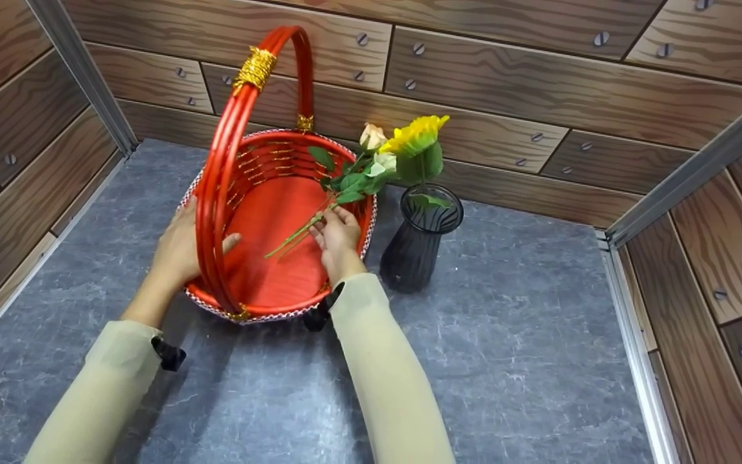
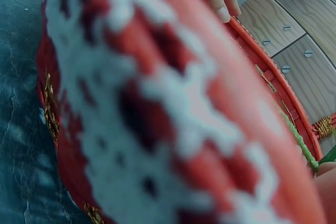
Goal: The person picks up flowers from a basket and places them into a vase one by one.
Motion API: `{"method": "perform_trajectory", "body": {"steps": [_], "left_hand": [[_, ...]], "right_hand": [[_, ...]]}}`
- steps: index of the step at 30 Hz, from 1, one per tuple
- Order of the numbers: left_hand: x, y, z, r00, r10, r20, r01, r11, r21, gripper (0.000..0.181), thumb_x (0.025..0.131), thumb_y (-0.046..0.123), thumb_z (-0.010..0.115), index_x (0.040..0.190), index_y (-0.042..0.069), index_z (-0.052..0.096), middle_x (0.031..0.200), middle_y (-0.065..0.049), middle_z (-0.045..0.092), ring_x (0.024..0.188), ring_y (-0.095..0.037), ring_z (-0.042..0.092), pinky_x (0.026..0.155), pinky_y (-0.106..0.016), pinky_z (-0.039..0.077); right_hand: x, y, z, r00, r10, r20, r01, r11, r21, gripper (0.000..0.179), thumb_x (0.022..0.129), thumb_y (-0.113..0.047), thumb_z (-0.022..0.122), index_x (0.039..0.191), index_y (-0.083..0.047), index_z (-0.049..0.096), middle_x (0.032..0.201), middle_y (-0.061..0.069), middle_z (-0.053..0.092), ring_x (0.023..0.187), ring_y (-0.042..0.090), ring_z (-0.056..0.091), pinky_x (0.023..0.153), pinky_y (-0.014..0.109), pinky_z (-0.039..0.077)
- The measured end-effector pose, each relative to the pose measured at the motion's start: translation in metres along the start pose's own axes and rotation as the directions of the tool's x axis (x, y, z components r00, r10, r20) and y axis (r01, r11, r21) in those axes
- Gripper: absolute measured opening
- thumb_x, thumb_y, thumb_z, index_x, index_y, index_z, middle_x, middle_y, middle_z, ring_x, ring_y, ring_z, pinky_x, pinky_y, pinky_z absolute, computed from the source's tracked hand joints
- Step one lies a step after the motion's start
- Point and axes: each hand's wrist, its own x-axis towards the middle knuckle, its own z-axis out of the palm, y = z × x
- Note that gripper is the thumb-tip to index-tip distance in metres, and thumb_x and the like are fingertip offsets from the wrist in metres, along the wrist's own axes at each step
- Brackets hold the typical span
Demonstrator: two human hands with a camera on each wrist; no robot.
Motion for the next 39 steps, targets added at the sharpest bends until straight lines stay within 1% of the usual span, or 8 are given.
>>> {"method": "perform_trajectory", "body": {"steps": [8, 11, 15, 17, 21, 25, 32, 39], "left_hand": [[0.002, 0.001, -0.003, 1.000, 0.008, -0.024, -0.008, 1.000, 0.002, 0.090, 0.084, 0.063, 0.044, 0.143, -0.001, 0.026, 0.148, -0.020, 0.023, 0.138, -0.033, 0.014, 0.112, -0.044, 0.013], [0.002, 0.001, -0.004, 1.000, 0.005, -0.023, -0.005, 1.000, 0.004, 0.090, 0.084, 0.063, 0.044, 0.143, -0.001, 0.025, 0.148, -0.020, 0.022, 0.138, -0.033, 0.014, 0.112, -0.043, 0.013], [0.002, 0.000, -0.004, 1.000, 0.001, -0.018, 0.000, 1.000, 0.006, 0.090, 0.084, 0.063, 0.044, 0.144, -0.001, 0.024, 0.149, -0.020, 0.021, 0.138, -0.033, 0.013, 0.112, -0.043, 0.012], [0.002, 0.000, -0.004, 1.000, 0.000, -0.011, 0.000, 1.000, 0.008, 0.090, 0.084, 0.063, 0.044, 0.144, -0.001, 0.023, 0.149, -0.020, 0.020, 0.138, -0.033, 0.013, 0.112, -0.042, 0.011], [0.001, 0.000, -0.002, 1.000, -0.003, -0.004, 0.003, 1.000, 0.008, 0.090, 0.084, 0.062, 0.045, 0.144, -0.001, 0.023, 0.149, -0.020, 0.020, 0.139, -0.033, 0.012, 0.112, -0.042, 0.011], [0.002, 0.001, -0.001, 1.000, -0.002, 0.001, 0.002, 1.000, 0.013, 0.089, 0.084, 0.062, 0.045, 0.144, -0.001, 0.023, 0.149, -0.020, 0.021, 0.139, -0.032, 0.012, 0.112, -0.041, 0.010], [0.002, 0.001, 0.002, 1.000, -0.002, 0.005, 0.002, 1.000, 0.014, 0.088, 0.084, 0.061, 0.045, 0.144, -0.001, 0.023, 0.149, -0.019, 0.020, 0.139, -0.031, 0.012, 0.112, -0.041, 0.009], [-0.001, -0.001, 0.002, 1.000, 0.013, -0.018, -0.012, 1.000, 0.022, 0.087, 0.084, 0.059, 0.046, 0.143, -0.002, 0.026, 0.148, -0.021, 0.023, 0.138, -0.033, 0.015, 0.112, -0.043, 0.012]], "right_hand": [[-0.002, -0.002, 0.004, 0.997, -0.071, 0.008, 0.071, 0.997, -0.043, 0.010, 0.092, -0.005, 0.051, 0.101, -0.009, 0.049, 0.096, 0.012, 0.056, 0.069, 0.016, 0.055, 0.067, 0.027, 0.051], [-0.004, -0.003, 0.005, 0.996, -0.087, 0.023, 0.089, 0.995, -0.050, 0.007, 0.092, -0.005, 0.050, 0.097, -0.010, 0.049, 0.102, 0.016, 0.056, 0.069, 0.017, 0.055, 0.067, 0.027, 0.051], [-0.009, -0.003, 0.007, 0.994, -0.101, 0.045, 0.104, 0.993, -0.057, 0.008, 0.091, -0.005, 0.051, 0.098, -0.010, 0.050, 0.110, 0.020, 0.054, 0.071, 0.017, 0.056, 0.067, 0.027, 0.051], [-0.011, -0.004, 0.007, 0.992, -0.111, 0.052, 0.114, 0.992, -0.062, 0.010, 0.091, -0.005, 0.052, 0.100, -0.009, 0.051, 0.108, 0.019, 0.055, 0.071, 0.016, 0.056, 0.067, 0.027, 0.051], [-0.015, -0.006, 0.005, 0.989, -0.133, 0.061, 0.137, 0.988, -0.072, 0.013, 0.089, -0.006, 0.054, 0.102, -0.007, 0.054, 0.096, 0.014, 0.060, 0.069, 0.015, 0.058, 0.066, 0.026, 0.051], [-0.019, -0.012, 0.002, 0.988, -0.142, 0.058, 0.147, 0.985, -0.088, 0.016, 0.088, -0.007, 0.056, 0.104, -0.007, 0.056, 0.095, 0.012, 0.061, 0.069, 0.014, 0.060, 0.066, 0.025, 0.052], [-0.028, -0.017, 0.001, 0.989, -0.133, 0.064, 0.141, 0.981, -0.130, 0.021, 0.088, -0.008, 0.057, 0.109, -0.006, 0.055, 0.106, 0.017, 0.059, 0.073, 0.015, 0.060, 0.066, 0.025, 0.051], [-0.041, -0.020, 0.003, 0.982, -0.159, 0.104, 0.172, 0.977, -0.130, 0.017, 0.087, -0.006, 0.058, 0.104, -0.005, 0.054, 0.110, 0.022, 0.057, 0.072, 0.016, 0.060, 0.062, 0.024, 0.051]]}}
